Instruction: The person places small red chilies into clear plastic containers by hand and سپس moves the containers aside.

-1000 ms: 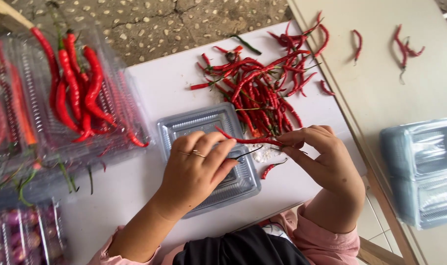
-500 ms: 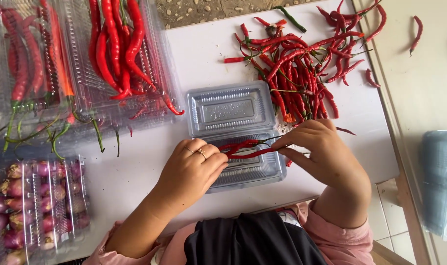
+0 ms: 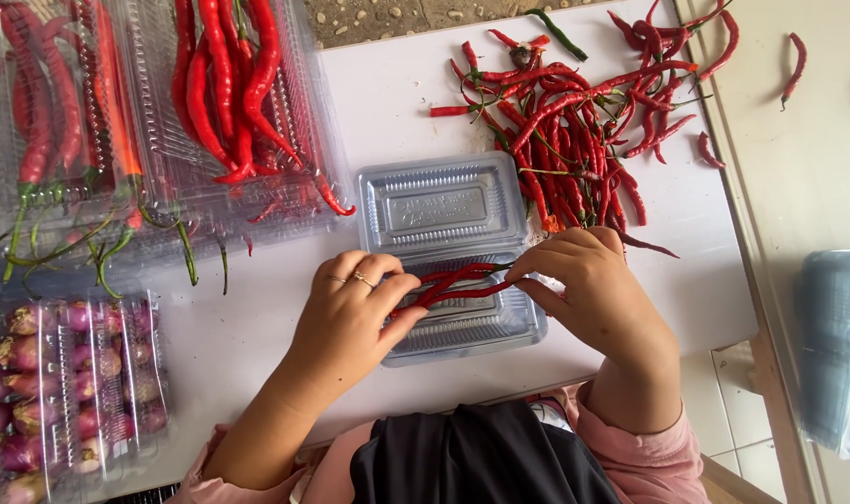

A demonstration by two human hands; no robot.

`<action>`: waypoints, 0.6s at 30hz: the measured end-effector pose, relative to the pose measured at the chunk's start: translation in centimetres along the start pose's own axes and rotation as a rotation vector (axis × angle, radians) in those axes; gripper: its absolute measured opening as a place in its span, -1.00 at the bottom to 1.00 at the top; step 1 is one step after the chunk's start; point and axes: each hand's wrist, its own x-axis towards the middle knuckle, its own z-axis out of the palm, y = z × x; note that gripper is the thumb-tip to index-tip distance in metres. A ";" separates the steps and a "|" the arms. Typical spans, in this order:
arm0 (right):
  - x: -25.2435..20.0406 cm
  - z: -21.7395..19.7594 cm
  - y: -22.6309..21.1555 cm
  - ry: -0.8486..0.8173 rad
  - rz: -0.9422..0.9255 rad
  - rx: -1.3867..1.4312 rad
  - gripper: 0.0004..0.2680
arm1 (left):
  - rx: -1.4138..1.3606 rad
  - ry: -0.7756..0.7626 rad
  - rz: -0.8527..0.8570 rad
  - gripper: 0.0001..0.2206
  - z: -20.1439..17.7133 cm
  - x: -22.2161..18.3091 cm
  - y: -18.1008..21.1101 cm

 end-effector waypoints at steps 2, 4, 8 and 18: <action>0.0 -0.2 -0.2 -0.003 -0.009 0.002 -0.97 | 0.010 -0.021 -0.001 -0.76 0.4 0.1 0.4; 0.1 -0.1 -0.4 -0.005 -0.017 0.006 -0.97 | 0.020 -0.042 -0.002 -0.72 0.6 0.2 0.7; 0.2 0.1 -0.3 0.009 -0.014 -0.014 -0.96 | 0.046 -0.062 0.041 -0.72 1.4 1.0 1.0; -0.1 1.2 0.3 -0.015 -0.063 -0.041 -0.95 | 0.120 -0.095 0.123 -0.75 3.6 1.2 0.8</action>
